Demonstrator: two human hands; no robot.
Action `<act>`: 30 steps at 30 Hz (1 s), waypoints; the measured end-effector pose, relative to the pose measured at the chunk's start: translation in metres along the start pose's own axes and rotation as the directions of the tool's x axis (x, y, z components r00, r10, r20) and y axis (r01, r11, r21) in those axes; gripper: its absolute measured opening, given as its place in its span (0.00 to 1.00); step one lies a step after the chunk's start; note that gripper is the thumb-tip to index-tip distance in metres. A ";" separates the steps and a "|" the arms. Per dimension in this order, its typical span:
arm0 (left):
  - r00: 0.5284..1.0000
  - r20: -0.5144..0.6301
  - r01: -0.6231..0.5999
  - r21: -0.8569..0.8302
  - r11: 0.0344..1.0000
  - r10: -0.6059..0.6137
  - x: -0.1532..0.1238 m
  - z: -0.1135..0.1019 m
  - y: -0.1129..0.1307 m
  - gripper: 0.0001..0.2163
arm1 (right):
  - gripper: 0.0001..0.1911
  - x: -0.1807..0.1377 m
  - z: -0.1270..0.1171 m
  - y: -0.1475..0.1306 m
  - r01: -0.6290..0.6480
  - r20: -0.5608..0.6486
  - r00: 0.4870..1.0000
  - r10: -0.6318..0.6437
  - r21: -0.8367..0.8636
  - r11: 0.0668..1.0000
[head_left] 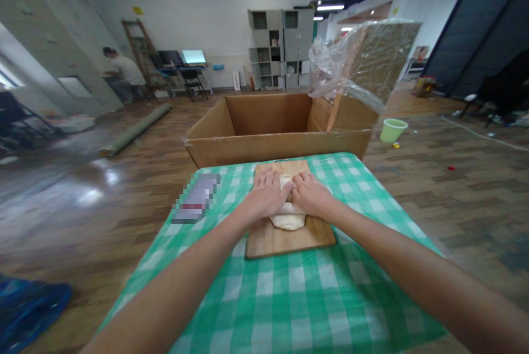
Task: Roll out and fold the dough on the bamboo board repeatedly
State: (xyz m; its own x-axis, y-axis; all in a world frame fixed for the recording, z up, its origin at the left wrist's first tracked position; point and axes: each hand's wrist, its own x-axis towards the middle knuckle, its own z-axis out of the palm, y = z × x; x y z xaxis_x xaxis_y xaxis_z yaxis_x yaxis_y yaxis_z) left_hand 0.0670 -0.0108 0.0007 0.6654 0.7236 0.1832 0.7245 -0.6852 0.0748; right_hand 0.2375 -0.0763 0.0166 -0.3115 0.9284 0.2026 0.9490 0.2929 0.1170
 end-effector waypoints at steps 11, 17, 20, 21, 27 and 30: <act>0.999 -0.031 0.026 -0.021 0.999 -0.027 -0.047 -0.011 0.017 0.37 | 0.25 -0.010 0.000 -0.009 -0.029 -0.011 0.999 0.030 0.083 0.996; 0.999 -0.050 -0.013 -0.031 0.999 0.011 -0.069 -0.014 0.028 0.36 | 0.33 -0.030 0.002 -0.023 -0.084 -0.044 0.995 0.089 0.111 0.990; 0.999 -0.042 -0.026 -0.045 0.999 0.024 -0.084 -0.019 0.036 0.39 | 0.35 -0.041 0.003 -0.030 -0.111 -0.060 0.991 0.118 0.111 0.988; 0.999 -0.033 -0.035 -0.050 0.998 0.033 -0.089 -0.021 0.038 0.40 | 0.35 -0.044 0.003 -0.032 -0.116 -0.065 0.990 0.124 0.108 0.987; 0.996 -0.030 -0.091 -0.056 0.994 0.089 -0.112 -0.025 0.046 0.42 | 0.36 -0.060 -0.001 -0.047 -0.161 -0.028 0.986 0.164 0.096 0.982; 0.993 -0.033 -0.116 -0.044 0.992 0.115 -0.122 -0.026 0.047 0.43 | 0.37 -0.068 -0.004 -0.054 -0.197 -0.026 0.979 0.201 0.106 0.975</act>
State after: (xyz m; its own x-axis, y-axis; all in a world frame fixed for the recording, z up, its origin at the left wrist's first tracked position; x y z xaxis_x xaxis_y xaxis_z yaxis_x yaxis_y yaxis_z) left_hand 0.0157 -0.1336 0.0074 0.7380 0.6370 0.2226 0.6337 -0.7676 0.0958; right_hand 0.2073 -0.1562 0.0004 -0.1157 0.9620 0.2473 0.9915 0.1268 -0.0293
